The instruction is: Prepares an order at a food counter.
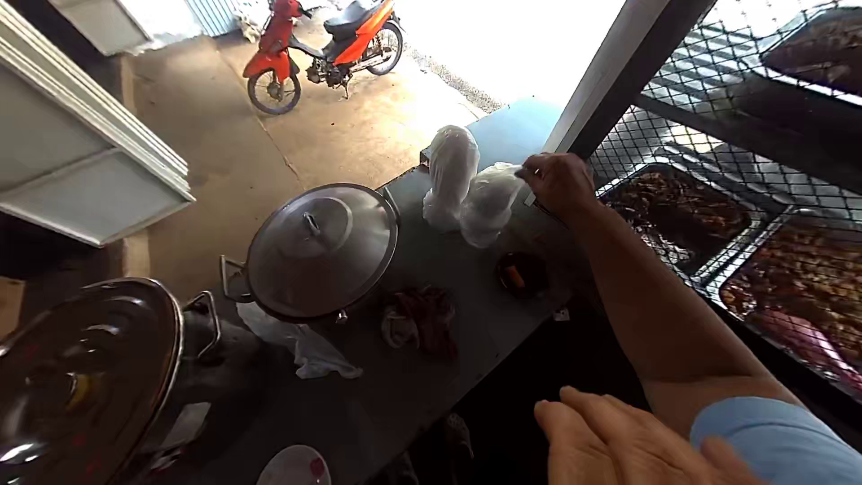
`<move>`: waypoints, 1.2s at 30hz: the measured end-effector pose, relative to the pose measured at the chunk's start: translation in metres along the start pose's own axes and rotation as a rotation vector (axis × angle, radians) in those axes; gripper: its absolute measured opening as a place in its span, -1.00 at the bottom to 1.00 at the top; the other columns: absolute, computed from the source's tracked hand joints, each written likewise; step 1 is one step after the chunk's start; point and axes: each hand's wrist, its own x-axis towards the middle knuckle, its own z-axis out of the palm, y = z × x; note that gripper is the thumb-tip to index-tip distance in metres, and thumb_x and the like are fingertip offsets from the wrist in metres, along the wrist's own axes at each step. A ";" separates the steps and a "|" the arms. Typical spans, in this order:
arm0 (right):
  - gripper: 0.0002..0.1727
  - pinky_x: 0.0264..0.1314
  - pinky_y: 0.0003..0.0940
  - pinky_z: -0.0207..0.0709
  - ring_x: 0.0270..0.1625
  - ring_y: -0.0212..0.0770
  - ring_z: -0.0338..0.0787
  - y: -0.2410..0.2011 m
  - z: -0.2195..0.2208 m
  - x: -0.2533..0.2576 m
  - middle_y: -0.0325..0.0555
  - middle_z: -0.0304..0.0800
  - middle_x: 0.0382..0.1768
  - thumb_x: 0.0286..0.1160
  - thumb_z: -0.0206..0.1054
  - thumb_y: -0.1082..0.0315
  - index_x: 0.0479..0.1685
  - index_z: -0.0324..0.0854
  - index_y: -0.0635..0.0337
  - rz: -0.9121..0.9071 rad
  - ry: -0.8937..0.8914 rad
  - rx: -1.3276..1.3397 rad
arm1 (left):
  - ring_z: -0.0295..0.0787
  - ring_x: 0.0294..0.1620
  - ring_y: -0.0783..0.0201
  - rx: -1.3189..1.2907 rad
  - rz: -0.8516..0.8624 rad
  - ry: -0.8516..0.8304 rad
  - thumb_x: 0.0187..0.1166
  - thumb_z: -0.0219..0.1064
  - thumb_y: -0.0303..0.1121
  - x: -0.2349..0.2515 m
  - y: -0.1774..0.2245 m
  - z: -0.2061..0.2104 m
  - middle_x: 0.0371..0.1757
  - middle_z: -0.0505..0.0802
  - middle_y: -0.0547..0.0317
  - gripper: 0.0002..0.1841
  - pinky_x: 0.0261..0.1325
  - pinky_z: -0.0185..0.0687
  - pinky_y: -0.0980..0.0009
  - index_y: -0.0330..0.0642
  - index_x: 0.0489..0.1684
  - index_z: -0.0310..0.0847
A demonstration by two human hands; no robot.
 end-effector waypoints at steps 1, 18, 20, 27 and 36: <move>-0.65 0.09 0.45 0.56 0.04 0.38 0.82 -0.002 -0.009 0.000 0.38 0.82 -0.07 0.74 0.21 0.26 -0.05 0.75 0.42 -0.023 0.118 0.051 | 0.86 -0.04 0.08 -0.100 0.025 -0.007 0.67 0.13 -0.55 0.000 0.002 0.018 -0.05 0.93 0.01 -0.66 -0.06 0.67 0.21 -0.12 0.13 0.85; -0.33 0.22 -0.25 0.54 -0.19 -0.27 0.76 -0.113 0.099 -0.249 -0.11 0.78 -0.41 0.85 -0.16 -0.12 -0.12 0.79 0.17 -0.700 -0.725 1.060 | 0.83 -0.06 0.30 -2.018 -1.230 0.140 0.86 -0.23 -0.21 -0.124 -0.056 0.262 -0.04 0.85 0.16 -0.57 0.02 0.79 0.28 -0.30 0.25 0.50; -0.32 0.25 -0.22 0.48 -0.25 -0.26 0.73 -0.118 0.101 -0.258 -0.15 0.74 -0.48 0.85 -0.20 -0.13 -0.17 0.79 0.13 -0.722 -0.722 1.024 | 0.85 -0.06 0.25 -2.067 -1.287 0.078 0.87 -0.38 0.02 -0.141 -0.057 0.257 -0.01 0.87 0.11 -0.38 -0.02 0.79 0.25 -0.24 0.28 0.52; -0.10 -0.16 -0.04 0.57 -0.43 -0.08 0.70 -0.177 0.089 -0.283 -0.10 0.65 -0.64 0.62 -0.18 -0.51 -0.41 0.74 0.13 -0.735 -0.744 0.868 | 0.74 -0.46 0.42 -1.949 -1.261 0.065 0.68 0.07 -0.41 -0.193 -0.060 0.234 -0.36 0.83 0.25 -0.80 -0.34 0.73 0.46 -0.19 0.06 0.59; -0.45 0.45 -0.16 0.61 0.38 -0.11 0.74 -0.200 0.110 -0.269 0.10 0.78 0.29 0.79 0.07 0.00 0.05 0.80 0.33 -0.177 -0.438 0.914 | 0.89 -0.15 0.50 -1.507 -1.177 0.939 0.65 -0.09 -0.59 -0.351 -0.040 0.141 -0.19 0.95 0.48 -0.52 0.02 0.84 0.41 0.23 -0.12 0.76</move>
